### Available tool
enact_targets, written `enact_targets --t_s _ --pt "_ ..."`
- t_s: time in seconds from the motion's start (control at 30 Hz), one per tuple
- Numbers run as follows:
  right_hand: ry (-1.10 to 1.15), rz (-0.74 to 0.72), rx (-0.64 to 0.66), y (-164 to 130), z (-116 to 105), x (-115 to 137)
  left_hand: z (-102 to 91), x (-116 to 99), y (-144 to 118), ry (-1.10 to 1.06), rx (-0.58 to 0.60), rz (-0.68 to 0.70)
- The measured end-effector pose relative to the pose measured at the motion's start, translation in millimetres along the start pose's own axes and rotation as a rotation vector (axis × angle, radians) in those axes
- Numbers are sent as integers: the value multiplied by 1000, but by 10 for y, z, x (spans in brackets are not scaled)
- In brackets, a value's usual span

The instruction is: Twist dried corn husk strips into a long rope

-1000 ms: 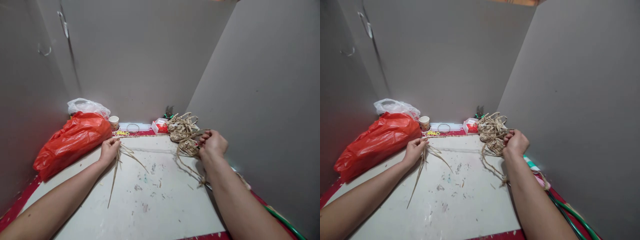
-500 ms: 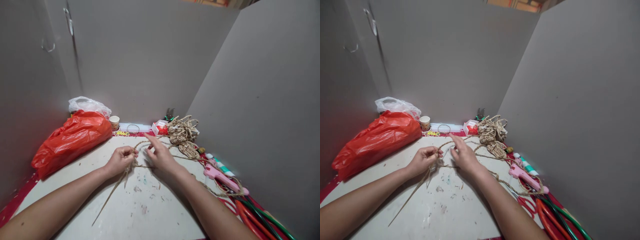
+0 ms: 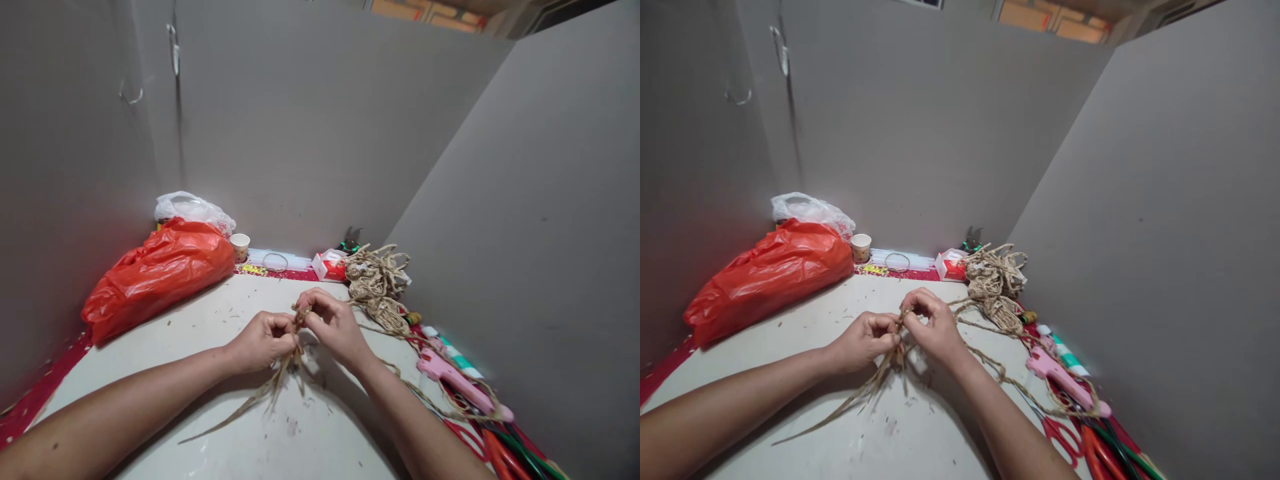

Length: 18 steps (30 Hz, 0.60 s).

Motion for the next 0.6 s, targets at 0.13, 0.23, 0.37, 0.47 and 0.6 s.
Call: enact_targets --t_s 0.13,0.23,0.37,0.47,0.6 --pt "96 -19 72 -13 53 170 -30 -118 -5 70 -32 86" --pt "114 -8 41 -17 -2 202 -89 -243 -40 140 -103 168" --pt "263 73 4 -18 -32 56 -226 -446 -157 319 -292 274" --pt "613 230 34 -44 132 -227 -155 -649 -265 594 -324 472" --pt "1053 581 78 -182 506 -616 67 -663 -323 983 -179 665"
Point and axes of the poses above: each hand's wrist, its own y-axis towards the middle knuckle, its own z-axis out of the palm, x = y × z, the point moved 10 cm from there along y, towards the middle knuckle, and after that the axes turned 10 degrees about x, right-handed, at the moved point
